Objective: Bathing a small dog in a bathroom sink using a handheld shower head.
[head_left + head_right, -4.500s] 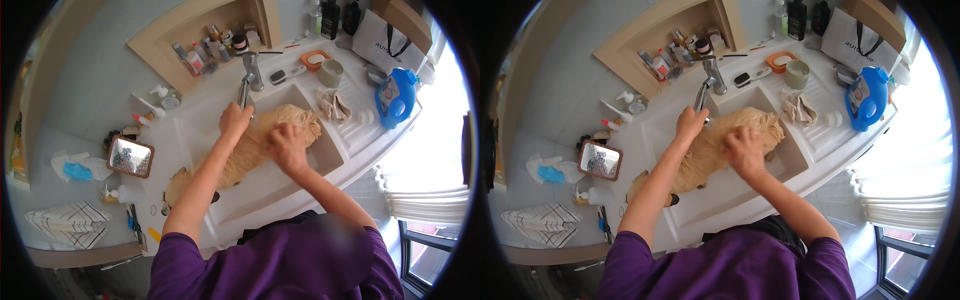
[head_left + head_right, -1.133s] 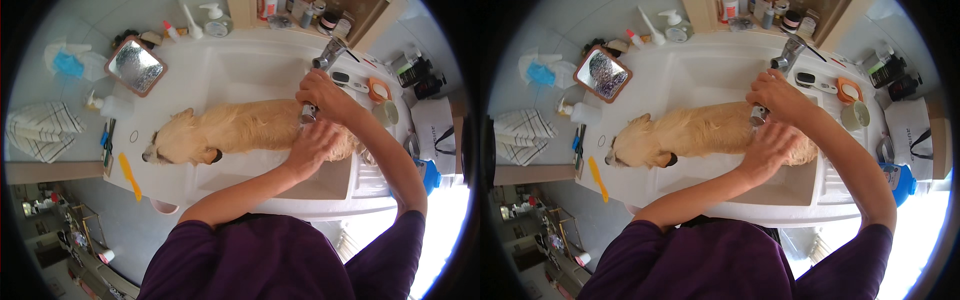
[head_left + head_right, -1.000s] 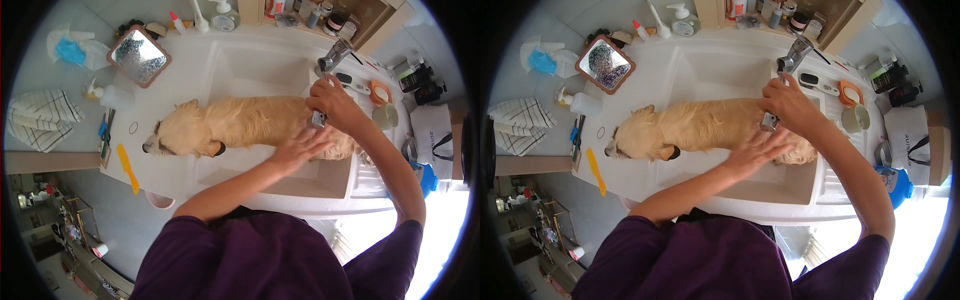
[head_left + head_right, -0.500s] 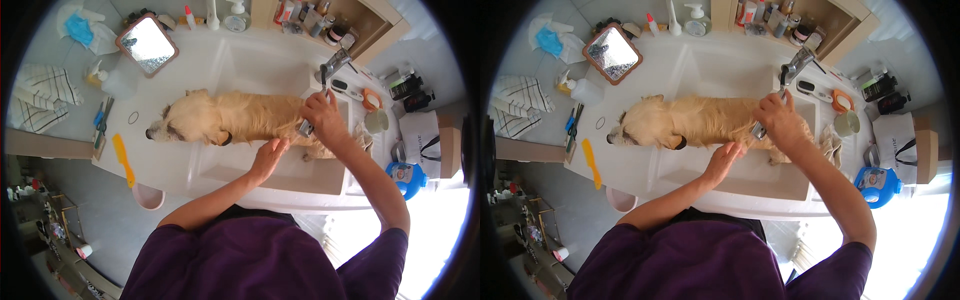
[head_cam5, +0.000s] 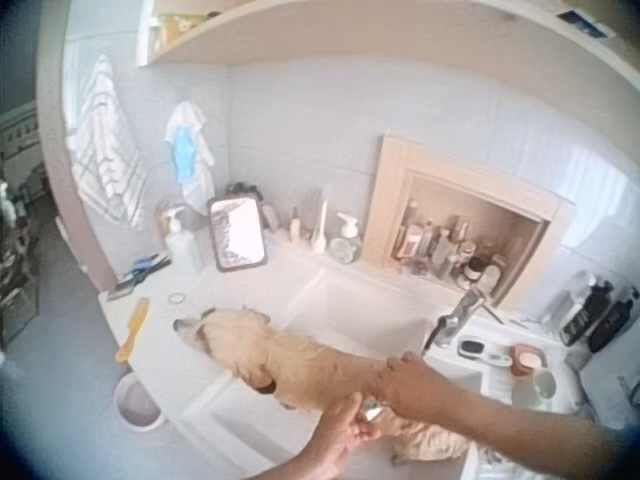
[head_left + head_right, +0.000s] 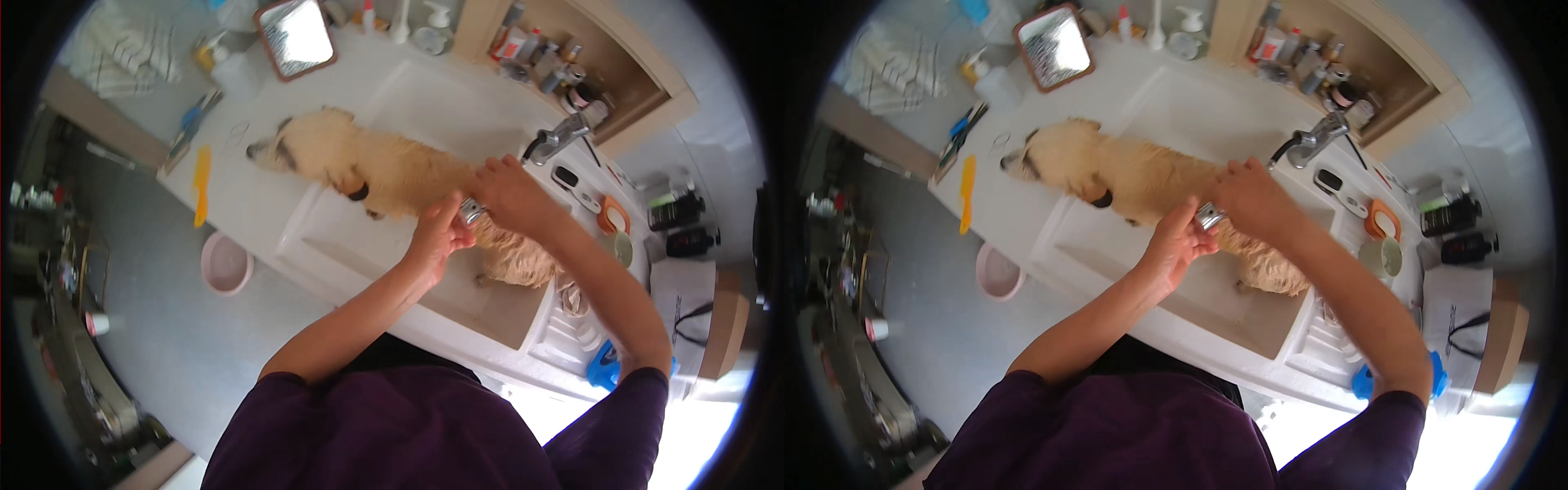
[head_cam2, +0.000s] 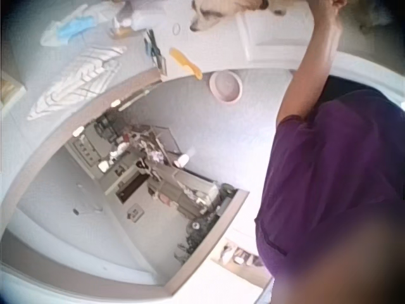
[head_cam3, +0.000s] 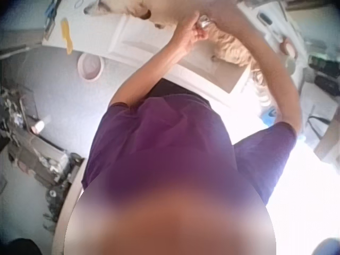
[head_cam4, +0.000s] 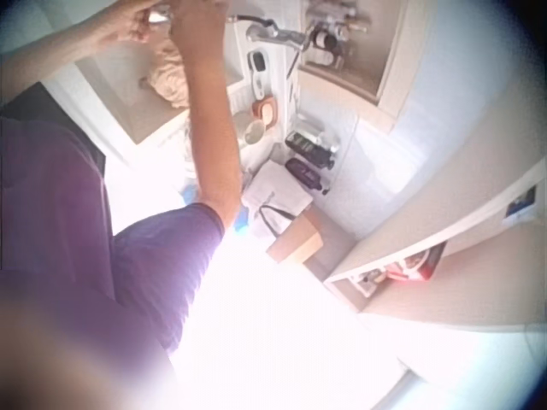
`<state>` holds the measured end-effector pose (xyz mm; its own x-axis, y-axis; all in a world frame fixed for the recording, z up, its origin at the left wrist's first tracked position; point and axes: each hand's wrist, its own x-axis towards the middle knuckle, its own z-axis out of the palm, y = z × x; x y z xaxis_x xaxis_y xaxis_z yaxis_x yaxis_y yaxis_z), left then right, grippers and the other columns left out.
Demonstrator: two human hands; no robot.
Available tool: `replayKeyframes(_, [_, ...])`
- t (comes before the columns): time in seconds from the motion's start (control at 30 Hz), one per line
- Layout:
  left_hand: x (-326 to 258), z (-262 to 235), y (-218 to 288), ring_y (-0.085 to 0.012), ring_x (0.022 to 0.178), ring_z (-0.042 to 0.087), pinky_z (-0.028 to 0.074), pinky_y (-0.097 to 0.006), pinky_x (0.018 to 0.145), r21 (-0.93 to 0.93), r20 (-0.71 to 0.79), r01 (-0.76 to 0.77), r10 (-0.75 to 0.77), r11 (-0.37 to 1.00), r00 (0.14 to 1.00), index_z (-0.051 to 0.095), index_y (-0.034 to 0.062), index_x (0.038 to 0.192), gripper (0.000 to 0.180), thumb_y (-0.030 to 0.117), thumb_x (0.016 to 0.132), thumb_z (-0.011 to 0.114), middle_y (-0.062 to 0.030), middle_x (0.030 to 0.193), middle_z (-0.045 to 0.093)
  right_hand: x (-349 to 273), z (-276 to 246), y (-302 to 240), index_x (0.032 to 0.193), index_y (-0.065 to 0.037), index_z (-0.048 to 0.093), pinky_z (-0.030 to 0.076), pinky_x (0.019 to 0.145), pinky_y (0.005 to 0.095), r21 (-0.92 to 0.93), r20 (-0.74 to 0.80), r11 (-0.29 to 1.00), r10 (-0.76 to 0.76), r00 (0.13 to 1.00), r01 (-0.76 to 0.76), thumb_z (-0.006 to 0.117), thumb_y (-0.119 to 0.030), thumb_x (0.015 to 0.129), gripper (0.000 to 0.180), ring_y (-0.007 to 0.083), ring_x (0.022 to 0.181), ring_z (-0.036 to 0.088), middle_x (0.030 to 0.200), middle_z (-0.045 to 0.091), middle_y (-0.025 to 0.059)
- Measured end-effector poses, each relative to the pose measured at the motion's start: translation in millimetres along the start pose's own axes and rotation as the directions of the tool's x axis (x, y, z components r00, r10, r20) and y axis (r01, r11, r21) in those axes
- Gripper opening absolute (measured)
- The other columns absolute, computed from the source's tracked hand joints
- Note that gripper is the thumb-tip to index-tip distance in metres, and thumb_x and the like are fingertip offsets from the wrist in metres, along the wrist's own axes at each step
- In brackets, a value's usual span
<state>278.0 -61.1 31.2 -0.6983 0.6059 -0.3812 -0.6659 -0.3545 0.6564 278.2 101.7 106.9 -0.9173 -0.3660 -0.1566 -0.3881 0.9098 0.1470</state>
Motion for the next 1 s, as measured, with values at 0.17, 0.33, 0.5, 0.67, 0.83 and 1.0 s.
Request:
replayKeyframes(0.17, [-5,20,-3,-0.0120,0.058,0.054,0.047,-0.029,0.062,-0.220,-0.035,-0.095,0.089,0.971,0.995,0.052,0.0117,0.082,0.035,0.043,0.091,0.064,-0.0010,0.068,0.057,-3,-38,22,0.108,-0.007,0.054,0.041,0.091,0.0431,0.390,0.099,0.893,-0.282,0.954,0.224,0.068,-0.032,0.081,0.039,0.0345,0.101,0.054,0.099,0.061,0.0108])
replayKeyframes(0.33, [-6,16,-17,-0.0171,0.069,0.061,0.049,-0.033,0.069,-0.270,-0.056,-0.106,0.094,0.957,0.994,0.053,0.0081,0.094,0.015,0.022,0.093,0.058,-0.0061,0.078,0.062,3,-22,33,0.102,-0.008,0.051,0.048,0.078,0.0434,0.422,0.071,0.824,-0.446,0.892,0.378,0.063,-0.047,0.086,0.044,0.0350,0.091,0.060,0.093,0.061,0.0114])
replayKeyframes(0.5, [-5,-37,-65,-0.0206,0.082,0.061,0.050,-0.035,0.073,-0.416,-0.412,0.001,-0.190,0.909,0.891,0.054,0.0063,0.101,0.033,0.039,0.096,0.050,-0.0102,0.095,0.060,10,-9,16,0.093,-0.008,0.050,0.050,0.062,0.0411,0.343,0.038,0.825,-0.490,0.871,0.449,0.063,-0.050,0.085,0.045,0.0336,0.075,0.063,0.082,0.062,0.0107])
replayKeyframes(0.67, [56,-89,-59,-0.0224,0.088,0.057,0.047,-0.034,0.076,-0.506,-0.645,-0.219,-0.197,0.834,0.739,0.054,0.0081,0.112,0.043,0.047,0.094,0.046,-0.0082,0.103,0.060,11,-8,-36,0.096,-0.007,0.052,0.049,0.064,0.0432,0.219,0.114,0.869,-0.474,0.873,0.443,0.067,-0.043,0.082,0.042,0.0345,0.076,0.062,0.080,0.060,0.0117])
replayKeyframes(0.83, [57,-20,-53,-0.0295,0.109,0.060,0.051,-0.047,0.090,-0.854,-0.220,-0.202,0.019,0.480,0.975,0.050,0.0095,0.131,0.067,0.064,0.095,0.032,-0.0114,0.122,0.060,12,14,-43,0.097,-0.005,0.052,0.049,0.065,0.0437,0.172,0.005,0.901,-0.405,0.914,0.398,0.069,-0.037,0.082,0.040,0.0347,0.077,0.062,0.082,0.059,0.0134])
replayKeyframes(1.0, [34,27,-70,-0.0236,0.107,0.062,0.053,-0.041,0.089,-0.884,-0.016,0.085,-0.212,0.459,0.977,0.054,0.0112,0.123,0.049,0.050,0.099,0.035,-0.0070,0.117,0.063,2,12,-32,0.096,-0.005,0.052,0.049,0.065,0.0432,0.078,0.144,0.953,-0.300,0.943,0.292,0.070,-0.036,0.081,0.039,0.0333,0.077,0.062,0.084,0.058,0.0134])
